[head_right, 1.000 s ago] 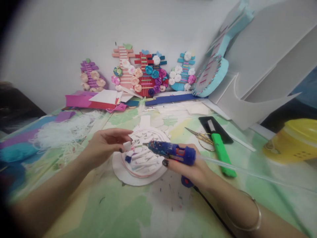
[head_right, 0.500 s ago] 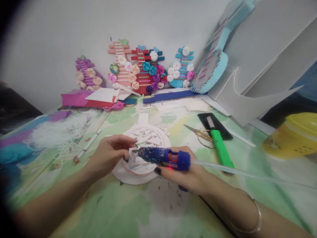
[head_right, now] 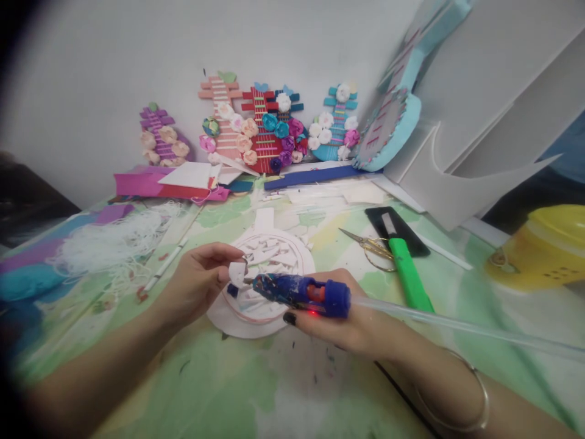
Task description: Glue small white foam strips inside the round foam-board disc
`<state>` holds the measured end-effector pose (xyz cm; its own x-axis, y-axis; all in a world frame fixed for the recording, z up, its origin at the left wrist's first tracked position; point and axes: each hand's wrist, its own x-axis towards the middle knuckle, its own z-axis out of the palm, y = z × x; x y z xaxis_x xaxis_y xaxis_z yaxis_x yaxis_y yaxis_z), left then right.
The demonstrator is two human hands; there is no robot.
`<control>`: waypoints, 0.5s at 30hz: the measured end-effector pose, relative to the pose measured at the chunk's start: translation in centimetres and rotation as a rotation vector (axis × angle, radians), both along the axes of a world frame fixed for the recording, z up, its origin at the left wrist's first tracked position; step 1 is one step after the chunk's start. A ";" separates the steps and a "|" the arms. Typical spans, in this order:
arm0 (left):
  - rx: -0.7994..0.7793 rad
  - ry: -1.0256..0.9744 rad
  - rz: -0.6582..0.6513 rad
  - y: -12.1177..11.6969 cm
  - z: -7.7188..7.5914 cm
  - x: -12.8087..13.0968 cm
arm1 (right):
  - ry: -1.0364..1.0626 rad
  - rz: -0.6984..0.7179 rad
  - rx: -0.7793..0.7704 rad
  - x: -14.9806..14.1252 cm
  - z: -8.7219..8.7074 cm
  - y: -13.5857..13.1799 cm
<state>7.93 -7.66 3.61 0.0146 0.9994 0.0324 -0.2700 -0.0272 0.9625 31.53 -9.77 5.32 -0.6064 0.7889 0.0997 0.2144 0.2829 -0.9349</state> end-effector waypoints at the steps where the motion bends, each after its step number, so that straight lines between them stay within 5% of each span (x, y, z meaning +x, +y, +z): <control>1: 0.005 0.003 0.008 0.0 0.0 0.0 | 0.020 -0.016 0.007 0.1 -0.2 0.0; 7: 0.011 0.002 0.006 0.2 -0.5 -0.1 | 0.155 -0.029 0.019 0.1 -0.3 0.0; 15: 0.037 0.051 -0.081 0.0 -1.3 -0.3 | 0.050 -0.032 0.081 0.0 0.0 0.2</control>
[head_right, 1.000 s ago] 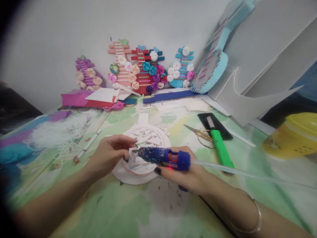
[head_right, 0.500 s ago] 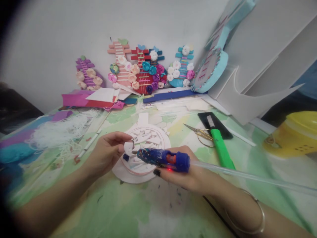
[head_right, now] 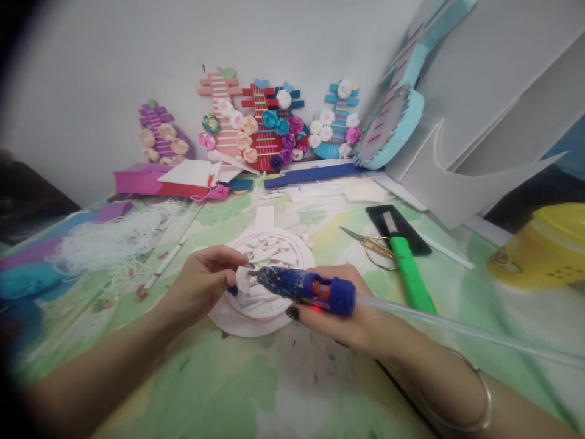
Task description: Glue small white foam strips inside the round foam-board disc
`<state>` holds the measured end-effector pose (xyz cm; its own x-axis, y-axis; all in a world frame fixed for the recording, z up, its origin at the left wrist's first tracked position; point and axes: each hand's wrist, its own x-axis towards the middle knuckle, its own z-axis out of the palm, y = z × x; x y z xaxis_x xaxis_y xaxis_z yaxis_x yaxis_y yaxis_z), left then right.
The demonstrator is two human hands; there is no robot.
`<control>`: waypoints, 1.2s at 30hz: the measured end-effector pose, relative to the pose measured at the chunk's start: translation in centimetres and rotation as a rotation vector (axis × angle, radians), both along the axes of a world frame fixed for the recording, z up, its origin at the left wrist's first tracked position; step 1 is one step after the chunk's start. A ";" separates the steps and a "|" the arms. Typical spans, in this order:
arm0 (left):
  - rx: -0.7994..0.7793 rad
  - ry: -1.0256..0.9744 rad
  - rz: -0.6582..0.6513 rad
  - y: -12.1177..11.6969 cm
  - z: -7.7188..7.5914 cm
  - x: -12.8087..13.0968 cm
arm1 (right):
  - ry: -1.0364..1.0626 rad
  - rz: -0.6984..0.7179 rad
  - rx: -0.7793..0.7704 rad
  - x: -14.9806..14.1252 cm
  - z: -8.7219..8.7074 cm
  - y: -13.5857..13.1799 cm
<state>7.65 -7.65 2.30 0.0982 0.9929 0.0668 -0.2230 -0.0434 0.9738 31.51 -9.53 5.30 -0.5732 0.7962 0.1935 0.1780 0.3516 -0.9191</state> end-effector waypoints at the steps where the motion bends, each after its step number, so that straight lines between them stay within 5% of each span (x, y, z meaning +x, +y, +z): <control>1: 0.002 0.004 -0.005 0.0 -0.1 0.0 | -0.006 -0.006 0.016 0.0 0.0 0.0; 19: -0.038 -0.190 0.058 0.3 0.5 -0.1 | -0.033 0.023 0.086 0.0 -0.4 0.1; 23: -0.019 -0.188 0.099 0.9 0.1 -0.9 | 0.050 -0.099 -0.036 0.5 -0.7 0.3; 36: 0.240 -0.052 0.403 2.9 1.5 -4.0 | 0.467 -0.373 -0.010 1.4 -1.3 0.9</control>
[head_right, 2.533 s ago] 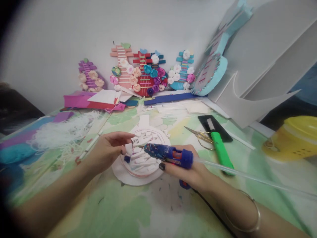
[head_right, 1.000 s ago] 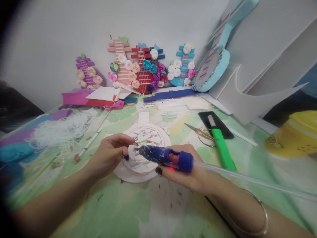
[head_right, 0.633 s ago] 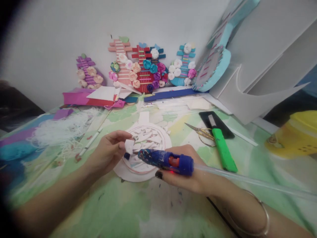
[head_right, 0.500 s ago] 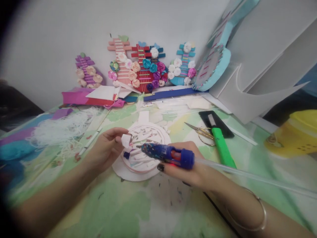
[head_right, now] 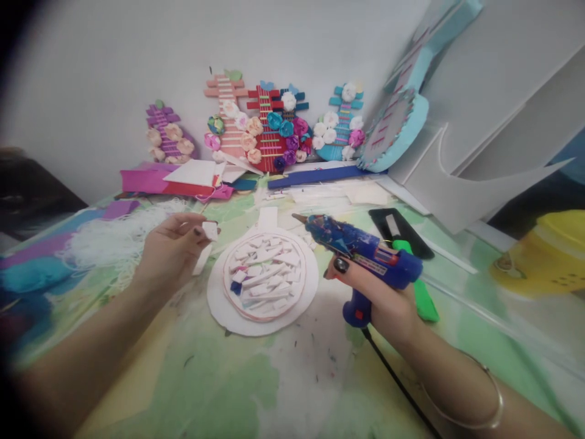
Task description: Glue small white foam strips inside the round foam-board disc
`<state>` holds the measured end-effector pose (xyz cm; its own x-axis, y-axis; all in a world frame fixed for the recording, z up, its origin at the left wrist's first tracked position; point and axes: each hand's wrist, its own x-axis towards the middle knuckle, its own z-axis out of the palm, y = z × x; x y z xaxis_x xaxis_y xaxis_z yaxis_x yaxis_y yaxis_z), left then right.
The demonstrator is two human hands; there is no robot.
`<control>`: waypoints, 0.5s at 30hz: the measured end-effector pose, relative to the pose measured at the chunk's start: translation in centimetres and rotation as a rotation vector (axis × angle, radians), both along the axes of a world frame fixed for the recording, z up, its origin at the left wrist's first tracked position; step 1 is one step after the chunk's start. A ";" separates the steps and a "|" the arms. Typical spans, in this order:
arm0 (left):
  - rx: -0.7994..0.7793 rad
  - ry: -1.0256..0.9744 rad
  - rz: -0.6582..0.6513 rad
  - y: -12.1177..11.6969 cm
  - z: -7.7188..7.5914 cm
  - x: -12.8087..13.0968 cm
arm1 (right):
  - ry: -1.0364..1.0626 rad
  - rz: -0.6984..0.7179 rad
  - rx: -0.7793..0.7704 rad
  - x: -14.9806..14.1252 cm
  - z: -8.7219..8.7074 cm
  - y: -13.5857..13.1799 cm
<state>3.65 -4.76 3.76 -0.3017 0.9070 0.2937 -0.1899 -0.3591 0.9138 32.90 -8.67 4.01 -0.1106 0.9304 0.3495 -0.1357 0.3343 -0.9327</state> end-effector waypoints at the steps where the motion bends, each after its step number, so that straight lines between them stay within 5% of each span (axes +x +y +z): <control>1: -0.001 0.064 0.025 0.0 0.0 -0.1 | 0.005 -0.008 -0.004 0.0 0.1 0.0; 5: -0.051 0.374 0.061 -0.1 -0.2 0.0 | 0.012 -0.027 -0.018 -0.1 0.2 0.1; 15: 0.059 0.796 -0.124 -0.4 -1.1 0.9 | -0.017 0.013 -0.017 0.0 -0.2 0.1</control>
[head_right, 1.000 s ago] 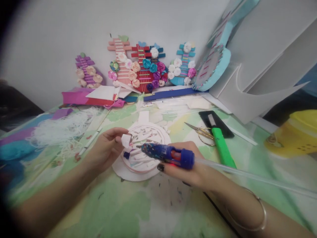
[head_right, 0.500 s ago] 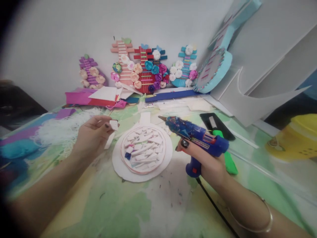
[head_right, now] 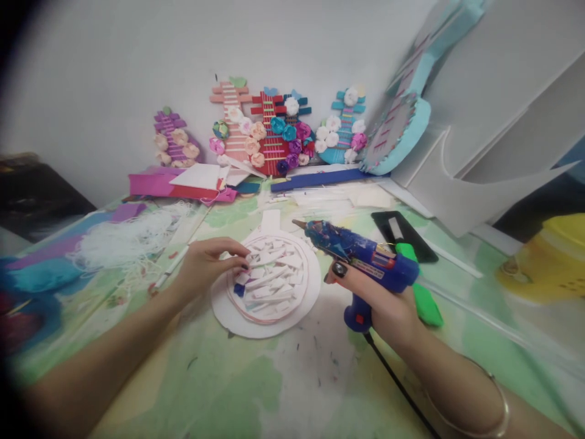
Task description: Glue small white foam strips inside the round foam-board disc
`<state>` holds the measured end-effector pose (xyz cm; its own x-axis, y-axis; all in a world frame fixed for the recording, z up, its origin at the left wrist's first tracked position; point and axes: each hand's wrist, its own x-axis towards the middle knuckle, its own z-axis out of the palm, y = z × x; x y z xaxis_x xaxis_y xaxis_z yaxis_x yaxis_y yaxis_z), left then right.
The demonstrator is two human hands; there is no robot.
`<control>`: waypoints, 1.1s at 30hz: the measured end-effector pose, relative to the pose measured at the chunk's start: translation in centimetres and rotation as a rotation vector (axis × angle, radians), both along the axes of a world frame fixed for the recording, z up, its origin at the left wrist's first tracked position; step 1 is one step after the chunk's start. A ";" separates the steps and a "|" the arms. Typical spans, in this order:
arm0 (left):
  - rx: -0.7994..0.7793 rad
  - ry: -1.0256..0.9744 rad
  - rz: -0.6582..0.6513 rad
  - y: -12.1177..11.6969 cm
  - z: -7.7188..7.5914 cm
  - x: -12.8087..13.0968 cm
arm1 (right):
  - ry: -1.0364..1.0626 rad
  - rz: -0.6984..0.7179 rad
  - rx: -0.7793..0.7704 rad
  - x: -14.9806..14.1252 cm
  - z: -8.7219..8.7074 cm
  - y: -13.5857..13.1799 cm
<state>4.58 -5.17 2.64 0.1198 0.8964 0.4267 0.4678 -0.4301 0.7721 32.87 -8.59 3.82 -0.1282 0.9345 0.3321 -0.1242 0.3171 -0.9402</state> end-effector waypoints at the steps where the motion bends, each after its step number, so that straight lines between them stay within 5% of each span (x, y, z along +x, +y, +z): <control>1: 0.009 0.033 -0.021 0.0 -0.1 0.1 | -0.008 0.001 0.005 0.0 0.0 0.0; 19: 0.089 0.148 0.071 1.2 -0.7 0.0 | -0.059 0.019 0.034 0.1 -0.1 0.1; 33: 0.185 0.329 -0.012 2.0 -1.7 0.8 | -0.075 0.036 0.047 -0.1 0.4 0.0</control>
<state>5.41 -3.18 0.89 0.2874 0.8053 0.5185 0.6721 -0.5552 0.4899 32.79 -8.62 4.19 -0.1875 0.9123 0.3640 -0.0664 0.3579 -0.9314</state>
